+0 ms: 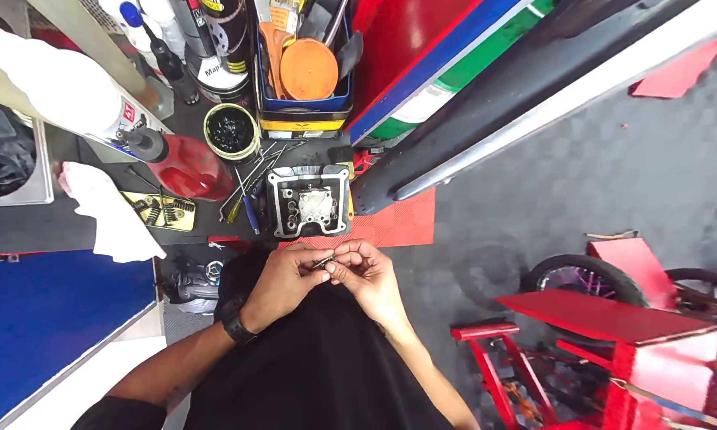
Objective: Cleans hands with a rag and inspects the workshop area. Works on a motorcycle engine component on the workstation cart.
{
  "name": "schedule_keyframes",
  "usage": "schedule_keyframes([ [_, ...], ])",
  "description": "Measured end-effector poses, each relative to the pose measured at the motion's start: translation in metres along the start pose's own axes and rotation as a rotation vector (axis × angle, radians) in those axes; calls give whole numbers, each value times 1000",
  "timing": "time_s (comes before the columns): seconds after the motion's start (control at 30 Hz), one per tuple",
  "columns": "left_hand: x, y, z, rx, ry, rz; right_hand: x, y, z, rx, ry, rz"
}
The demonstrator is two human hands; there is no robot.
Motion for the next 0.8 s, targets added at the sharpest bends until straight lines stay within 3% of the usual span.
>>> schedule_keyframes([
  [0.23, -5, -2, -12, 368, -21, -102, -6, -14, -3, -51, 9, -120],
  [0.47, -12, -2, -31, 486, -42, -232, -16, -25, 5, 21, 4, -134],
  [0.6, -10, 2, -46, 400, -57, -181, -27, -32, 20, 126, -29, -106],
  [0.8, -7, 19, -68, -11, -37, 7, -46, -33, 48, 237, -102, 51],
])
Point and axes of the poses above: each hand's wrist, its own x-axis towards the middle knuckle, its own z-axis out of the back of the hand, y = z × x, the point moved 6 cm from there along x, towards the middle knuckle, and after that the axes turned 13 degrees about -x, right-handed, at the moved point
